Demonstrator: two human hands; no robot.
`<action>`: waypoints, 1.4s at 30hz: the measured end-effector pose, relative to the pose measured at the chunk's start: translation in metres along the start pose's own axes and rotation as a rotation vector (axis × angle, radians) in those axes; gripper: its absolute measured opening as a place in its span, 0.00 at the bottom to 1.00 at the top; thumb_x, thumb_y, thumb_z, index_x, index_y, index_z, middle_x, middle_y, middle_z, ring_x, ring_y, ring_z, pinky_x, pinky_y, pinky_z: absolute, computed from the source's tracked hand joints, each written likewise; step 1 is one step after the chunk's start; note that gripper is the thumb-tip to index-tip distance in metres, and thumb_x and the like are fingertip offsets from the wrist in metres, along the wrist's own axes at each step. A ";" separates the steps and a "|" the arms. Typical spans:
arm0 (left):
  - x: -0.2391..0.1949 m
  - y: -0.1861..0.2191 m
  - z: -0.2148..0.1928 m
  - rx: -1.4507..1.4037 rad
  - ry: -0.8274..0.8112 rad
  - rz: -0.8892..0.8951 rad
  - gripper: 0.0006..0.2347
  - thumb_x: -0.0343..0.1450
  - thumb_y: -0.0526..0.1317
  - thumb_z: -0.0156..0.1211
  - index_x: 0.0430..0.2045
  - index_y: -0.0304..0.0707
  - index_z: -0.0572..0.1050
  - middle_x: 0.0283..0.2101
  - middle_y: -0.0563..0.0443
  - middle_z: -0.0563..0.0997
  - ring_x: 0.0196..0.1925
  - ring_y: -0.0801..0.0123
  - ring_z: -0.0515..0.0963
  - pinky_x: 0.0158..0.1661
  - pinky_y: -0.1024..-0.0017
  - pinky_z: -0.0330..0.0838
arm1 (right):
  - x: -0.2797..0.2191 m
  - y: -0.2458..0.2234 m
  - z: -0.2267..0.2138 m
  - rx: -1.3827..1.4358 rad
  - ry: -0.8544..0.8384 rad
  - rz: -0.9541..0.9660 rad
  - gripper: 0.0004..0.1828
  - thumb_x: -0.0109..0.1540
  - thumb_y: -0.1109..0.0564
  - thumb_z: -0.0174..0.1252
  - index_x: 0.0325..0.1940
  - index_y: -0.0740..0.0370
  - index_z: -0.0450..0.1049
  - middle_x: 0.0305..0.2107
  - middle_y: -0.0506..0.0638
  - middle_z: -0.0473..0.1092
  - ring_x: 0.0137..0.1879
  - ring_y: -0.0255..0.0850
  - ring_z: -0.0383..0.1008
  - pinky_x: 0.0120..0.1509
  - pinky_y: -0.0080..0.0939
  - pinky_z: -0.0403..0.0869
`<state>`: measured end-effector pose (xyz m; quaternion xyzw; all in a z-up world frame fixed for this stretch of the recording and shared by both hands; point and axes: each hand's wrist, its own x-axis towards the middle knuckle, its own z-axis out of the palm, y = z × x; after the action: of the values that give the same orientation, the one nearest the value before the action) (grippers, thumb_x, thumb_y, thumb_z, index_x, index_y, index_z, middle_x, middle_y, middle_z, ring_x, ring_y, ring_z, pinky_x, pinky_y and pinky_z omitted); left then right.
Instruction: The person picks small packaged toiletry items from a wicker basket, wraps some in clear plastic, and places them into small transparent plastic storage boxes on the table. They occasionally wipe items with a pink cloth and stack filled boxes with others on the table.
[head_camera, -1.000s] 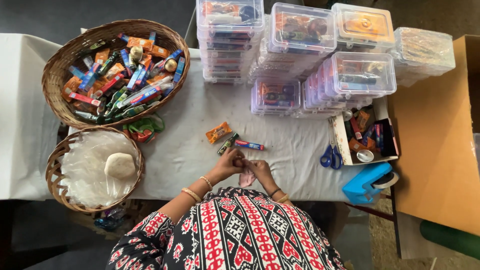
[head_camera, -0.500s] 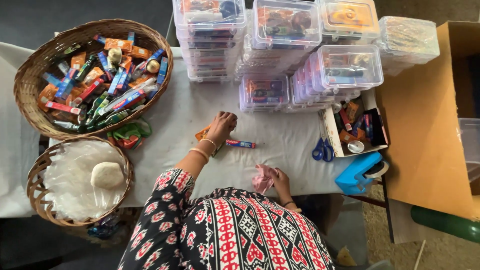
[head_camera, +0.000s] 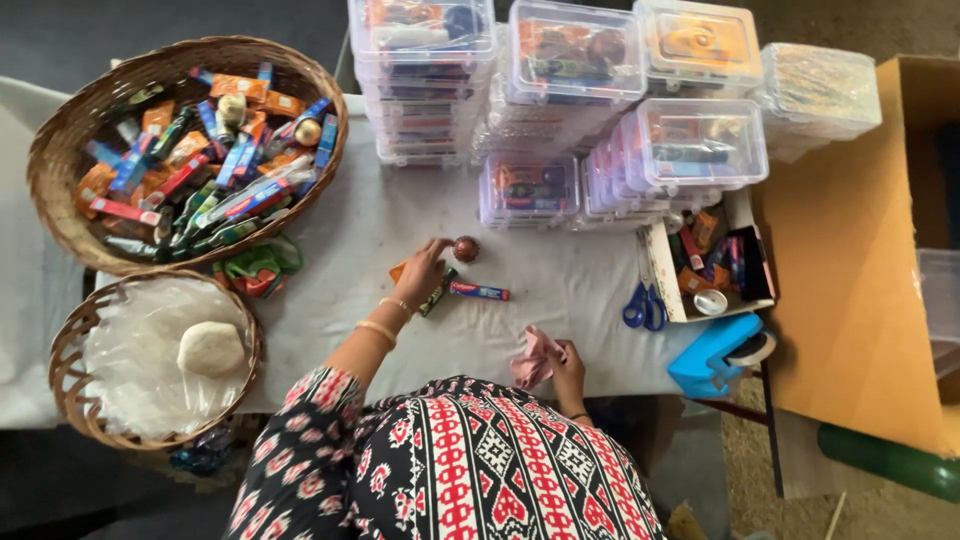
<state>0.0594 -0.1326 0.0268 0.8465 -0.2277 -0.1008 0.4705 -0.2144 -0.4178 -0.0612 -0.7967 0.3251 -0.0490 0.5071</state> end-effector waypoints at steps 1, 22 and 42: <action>-0.016 -0.007 -0.001 0.004 0.012 -0.008 0.17 0.68 0.27 0.55 0.52 0.38 0.73 0.53 0.39 0.78 0.54 0.41 0.75 0.54 0.53 0.70 | 0.007 -0.005 0.001 -0.001 -0.013 -0.007 0.12 0.64 0.52 0.61 0.46 0.62 0.75 0.29 0.47 0.72 0.35 0.32 0.67 0.41 0.35 0.70; -0.294 -0.003 -0.166 0.130 0.767 -0.428 0.08 0.70 0.28 0.58 0.41 0.36 0.78 0.39 0.43 0.80 0.37 0.54 0.80 0.41 0.62 0.74 | 0.106 -0.001 0.024 -0.316 -0.019 -0.298 0.33 0.61 0.46 0.66 0.60 0.68 0.62 0.50 0.69 0.71 0.54 0.65 0.74 0.56 0.57 0.71; -0.303 -0.113 -0.234 0.228 0.957 -0.785 0.06 0.72 0.37 0.64 0.36 0.37 0.74 0.34 0.42 0.82 0.38 0.47 0.81 0.39 0.54 0.73 | 0.037 -0.067 0.060 -0.388 0.433 -0.550 0.32 0.63 0.52 0.70 0.66 0.64 0.63 0.58 0.64 0.62 0.65 0.61 0.58 0.70 0.61 0.56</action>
<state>-0.0828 0.2395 0.0444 0.8632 0.3264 0.1491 0.3552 -0.1296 -0.3734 -0.0427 -0.9062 0.2024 -0.2875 0.2348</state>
